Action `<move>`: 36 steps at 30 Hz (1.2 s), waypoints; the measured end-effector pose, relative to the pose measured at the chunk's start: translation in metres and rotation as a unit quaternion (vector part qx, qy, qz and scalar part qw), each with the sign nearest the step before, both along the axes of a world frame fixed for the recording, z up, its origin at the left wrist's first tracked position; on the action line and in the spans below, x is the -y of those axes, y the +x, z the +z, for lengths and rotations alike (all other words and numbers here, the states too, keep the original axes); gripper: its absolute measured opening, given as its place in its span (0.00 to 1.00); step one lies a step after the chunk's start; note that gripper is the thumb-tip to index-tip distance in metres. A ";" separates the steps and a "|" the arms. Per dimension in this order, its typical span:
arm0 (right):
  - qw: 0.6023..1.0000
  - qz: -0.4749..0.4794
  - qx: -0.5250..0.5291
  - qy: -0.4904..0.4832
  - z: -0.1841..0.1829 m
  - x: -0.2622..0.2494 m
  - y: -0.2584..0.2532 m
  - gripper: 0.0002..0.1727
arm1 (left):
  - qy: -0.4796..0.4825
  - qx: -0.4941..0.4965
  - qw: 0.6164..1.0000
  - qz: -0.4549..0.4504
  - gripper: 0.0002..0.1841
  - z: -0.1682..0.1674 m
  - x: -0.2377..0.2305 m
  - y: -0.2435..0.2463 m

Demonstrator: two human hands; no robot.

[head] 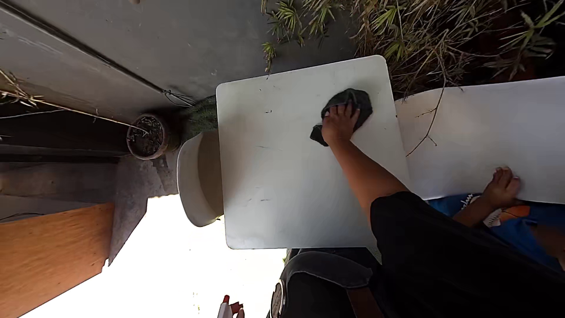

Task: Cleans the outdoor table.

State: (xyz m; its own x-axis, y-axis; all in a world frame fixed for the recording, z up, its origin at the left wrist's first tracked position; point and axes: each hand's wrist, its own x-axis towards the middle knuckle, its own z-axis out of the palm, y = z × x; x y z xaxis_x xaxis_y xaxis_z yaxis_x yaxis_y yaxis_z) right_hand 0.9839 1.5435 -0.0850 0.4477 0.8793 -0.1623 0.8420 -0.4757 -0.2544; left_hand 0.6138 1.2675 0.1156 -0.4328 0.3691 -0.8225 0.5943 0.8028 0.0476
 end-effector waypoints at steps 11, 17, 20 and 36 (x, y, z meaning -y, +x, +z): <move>0.829 0.502 -0.246 0.003 -0.005 0.172 -0.150 0.26 | 0.091 0.007 0.983 -0.160 0.29 -0.011 0.043 -0.039; 0.998 0.041 -0.012 0.050 -0.007 0.138 0.059 0.29 | 0.057 -0.051 0.982 -0.172 0.27 0.007 0.051 -0.047; 0.998 -0.042 0.016 0.035 -0.004 0.234 0.079 0.30 | 0.049 -0.026 0.973 -0.222 0.27 -0.006 0.075 -0.088; 0.869 0.426 -0.250 -0.012 0.001 0.287 -0.212 0.26 | 0.150 -0.005 0.944 -0.295 0.24 -0.015 0.079 -0.094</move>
State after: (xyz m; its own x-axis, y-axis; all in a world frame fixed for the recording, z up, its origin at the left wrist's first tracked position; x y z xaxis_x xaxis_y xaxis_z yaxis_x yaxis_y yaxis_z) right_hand 0.7718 1.2560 -0.0841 -0.4968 0.8508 -0.1714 0.6782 0.2573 -0.6884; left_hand 0.5199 1.1888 0.1004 -0.0863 0.7643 -0.6391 0.9350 0.2836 0.2128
